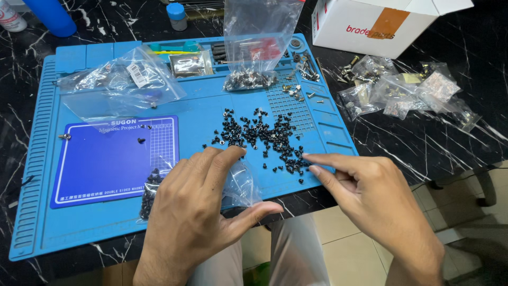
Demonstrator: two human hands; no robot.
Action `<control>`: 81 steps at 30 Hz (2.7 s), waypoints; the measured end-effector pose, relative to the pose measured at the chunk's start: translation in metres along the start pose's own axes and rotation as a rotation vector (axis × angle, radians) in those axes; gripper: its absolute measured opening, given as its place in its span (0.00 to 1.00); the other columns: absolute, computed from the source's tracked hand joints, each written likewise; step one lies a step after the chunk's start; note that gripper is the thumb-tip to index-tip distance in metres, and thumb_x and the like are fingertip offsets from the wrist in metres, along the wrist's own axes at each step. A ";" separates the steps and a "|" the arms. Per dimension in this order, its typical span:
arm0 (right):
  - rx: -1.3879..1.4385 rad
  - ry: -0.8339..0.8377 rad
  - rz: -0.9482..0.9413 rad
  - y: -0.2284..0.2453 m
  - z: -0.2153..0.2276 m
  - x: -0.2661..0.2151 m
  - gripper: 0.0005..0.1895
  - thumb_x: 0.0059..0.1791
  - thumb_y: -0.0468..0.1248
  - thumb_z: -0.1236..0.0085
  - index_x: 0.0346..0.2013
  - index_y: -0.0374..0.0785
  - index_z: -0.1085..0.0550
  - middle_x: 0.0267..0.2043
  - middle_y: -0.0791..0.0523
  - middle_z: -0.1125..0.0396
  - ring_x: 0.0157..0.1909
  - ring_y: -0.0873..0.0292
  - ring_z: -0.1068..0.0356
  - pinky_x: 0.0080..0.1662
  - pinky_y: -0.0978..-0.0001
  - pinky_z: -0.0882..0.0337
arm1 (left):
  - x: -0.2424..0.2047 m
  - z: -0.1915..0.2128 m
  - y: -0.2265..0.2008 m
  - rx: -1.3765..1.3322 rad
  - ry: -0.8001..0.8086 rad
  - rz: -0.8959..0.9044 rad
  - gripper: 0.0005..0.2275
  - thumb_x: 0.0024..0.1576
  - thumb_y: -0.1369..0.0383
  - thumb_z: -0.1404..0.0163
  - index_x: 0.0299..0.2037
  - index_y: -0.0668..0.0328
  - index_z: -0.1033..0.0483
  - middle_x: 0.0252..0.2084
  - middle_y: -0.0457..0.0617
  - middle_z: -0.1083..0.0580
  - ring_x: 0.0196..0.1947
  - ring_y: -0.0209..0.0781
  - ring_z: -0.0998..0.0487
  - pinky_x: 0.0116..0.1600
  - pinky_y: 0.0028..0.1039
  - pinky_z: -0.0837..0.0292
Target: The person sorts small black screws from a pile on a blue mat into a small plastic bag. They use their right hand to pick up the screws and place them into the bag held by the left hand.
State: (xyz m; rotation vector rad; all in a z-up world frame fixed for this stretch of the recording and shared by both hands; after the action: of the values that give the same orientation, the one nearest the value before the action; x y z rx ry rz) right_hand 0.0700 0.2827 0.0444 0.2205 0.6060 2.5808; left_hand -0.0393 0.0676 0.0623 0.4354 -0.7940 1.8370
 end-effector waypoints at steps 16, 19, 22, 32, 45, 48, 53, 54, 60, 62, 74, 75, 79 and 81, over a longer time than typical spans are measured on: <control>0.013 -0.077 0.174 0.033 0.006 0.031 0.10 0.57 0.46 0.32 0.50 0.56 0.08 0.16 0.61 0.52 0.23 0.61 0.56 0.30 0.64 0.45 | 0.002 0.001 -0.001 -0.005 -0.006 -0.010 0.38 0.59 0.36 0.35 0.62 0.64 0.23 0.52 0.55 0.18 0.48 0.59 0.16 0.50 0.47 0.22; -0.062 -0.066 0.179 0.041 0.001 0.046 0.08 0.58 0.50 0.32 0.47 0.63 0.08 0.14 0.60 0.50 0.21 0.56 0.50 0.31 0.59 0.41 | 0.001 0.000 0.000 -0.004 0.000 0.007 0.38 0.59 0.35 0.36 0.62 0.64 0.24 0.51 0.56 0.19 0.47 0.59 0.16 0.49 0.47 0.21; -0.070 -0.033 0.204 0.048 -0.003 0.060 0.06 0.58 0.50 0.32 0.44 0.59 0.10 0.15 0.61 0.40 0.21 0.56 0.39 0.33 0.60 0.38 | 0.001 0.000 0.000 -0.004 0.003 0.011 0.37 0.60 0.35 0.37 0.63 0.64 0.24 0.52 0.56 0.18 0.46 0.58 0.16 0.48 0.47 0.21; -0.239 0.246 0.016 0.046 -0.019 0.088 0.07 0.58 0.55 0.33 0.44 0.65 0.12 0.23 0.65 0.31 0.33 0.56 0.28 0.43 0.56 0.31 | 0.001 0.001 0.000 -0.012 0.005 0.011 0.37 0.60 0.36 0.36 0.62 0.64 0.24 0.51 0.56 0.19 0.46 0.59 0.17 0.49 0.47 0.22; -0.306 0.339 0.043 0.057 -0.017 0.085 0.06 0.57 0.55 0.32 0.42 0.64 0.14 0.25 0.66 0.30 0.34 0.58 0.26 0.42 0.56 0.31 | 0.001 0.001 0.000 -0.021 0.001 0.012 0.37 0.60 0.36 0.36 0.62 0.64 0.24 0.50 0.56 0.19 0.45 0.59 0.17 0.48 0.47 0.23; -0.274 0.312 0.099 0.050 -0.022 0.087 0.06 0.56 0.54 0.32 0.43 0.63 0.15 0.24 0.66 0.31 0.33 0.58 0.27 0.41 0.57 0.33 | 0.002 0.002 0.000 -0.024 0.001 0.014 0.37 0.60 0.36 0.36 0.62 0.64 0.23 0.48 0.56 0.20 0.44 0.59 0.18 0.47 0.47 0.24; -0.250 0.358 0.089 0.052 -0.024 0.086 0.05 0.56 0.53 0.30 0.44 0.62 0.15 0.24 0.65 0.31 0.32 0.59 0.29 0.40 0.59 0.34 | 0.002 0.001 0.000 -0.020 0.012 0.016 0.37 0.60 0.36 0.37 0.62 0.64 0.24 0.49 0.55 0.20 0.44 0.59 0.18 0.47 0.47 0.24; -0.252 0.371 0.101 0.053 -0.025 0.086 0.05 0.56 0.52 0.31 0.44 0.63 0.15 0.25 0.65 0.30 0.35 0.59 0.27 0.41 0.58 0.34 | 0.002 0.001 0.000 -0.015 0.009 0.012 0.37 0.60 0.36 0.37 0.62 0.64 0.24 0.49 0.55 0.20 0.45 0.59 0.18 0.47 0.47 0.23; -0.248 0.344 0.144 0.056 -0.023 0.088 0.04 0.55 0.53 0.29 0.43 0.65 0.13 0.23 0.66 0.32 0.32 0.59 0.29 0.40 0.59 0.35 | 0.001 0.001 0.000 -0.014 -0.007 0.003 0.37 0.59 0.36 0.35 0.62 0.64 0.24 0.51 0.56 0.19 0.47 0.59 0.17 0.49 0.47 0.23; -0.257 0.349 0.142 0.056 -0.024 0.086 0.04 0.56 0.53 0.31 0.44 0.65 0.15 0.25 0.66 0.30 0.33 0.58 0.28 0.41 0.58 0.33 | 0.001 0.001 0.000 -0.011 -0.005 0.004 0.37 0.59 0.36 0.36 0.62 0.64 0.24 0.52 0.55 0.19 0.47 0.59 0.16 0.49 0.47 0.23; 0.031 0.179 0.252 0.069 0.005 0.068 0.03 0.57 0.46 0.32 0.44 0.55 0.15 0.28 0.65 0.31 0.29 0.63 0.36 0.38 0.66 0.35 | 0.002 0.002 -0.001 -0.029 -0.006 0.007 0.36 0.60 0.37 0.36 0.62 0.64 0.24 0.49 0.55 0.20 0.45 0.59 0.18 0.48 0.47 0.24; 0.085 0.152 0.274 0.071 0.010 0.065 0.04 0.57 0.45 0.33 0.43 0.54 0.14 0.35 0.67 0.22 0.33 0.65 0.32 0.40 0.67 0.32 | 0.002 0.002 0.000 -0.030 -0.006 0.009 0.36 0.60 0.36 0.36 0.62 0.64 0.24 0.49 0.55 0.20 0.44 0.59 0.18 0.48 0.47 0.23; 0.184 0.082 0.410 0.082 0.018 0.042 0.03 0.60 0.42 0.36 0.44 0.48 0.17 0.48 0.64 0.20 0.36 0.66 0.29 0.41 0.70 0.29 | 0.001 0.002 0.000 -0.022 -0.003 0.015 0.36 0.60 0.36 0.37 0.62 0.63 0.24 0.48 0.56 0.20 0.43 0.60 0.18 0.46 0.47 0.24; 0.229 0.065 0.329 0.076 0.019 0.036 0.03 0.59 0.42 0.35 0.43 0.50 0.16 0.45 0.65 0.19 0.39 0.66 0.28 0.38 0.70 0.33 | 0.001 0.001 0.000 -0.001 -0.004 0.002 0.37 0.61 0.36 0.37 0.63 0.64 0.25 0.49 0.56 0.20 0.45 0.59 0.18 0.46 0.47 0.25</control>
State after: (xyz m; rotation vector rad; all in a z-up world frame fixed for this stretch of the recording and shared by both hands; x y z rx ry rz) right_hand 0.0118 0.2476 0.0981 0.3369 0.9618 2.8376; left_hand -0.0399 0.0676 0.0639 0.4379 -0.7977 1.8383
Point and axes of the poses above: each hand's wrist, its own x-axis towards the middle knuckle, its own z-axis out of the back of the hand, y = z × x, the point moved 10 cm from there along x, towards the middle knuckle
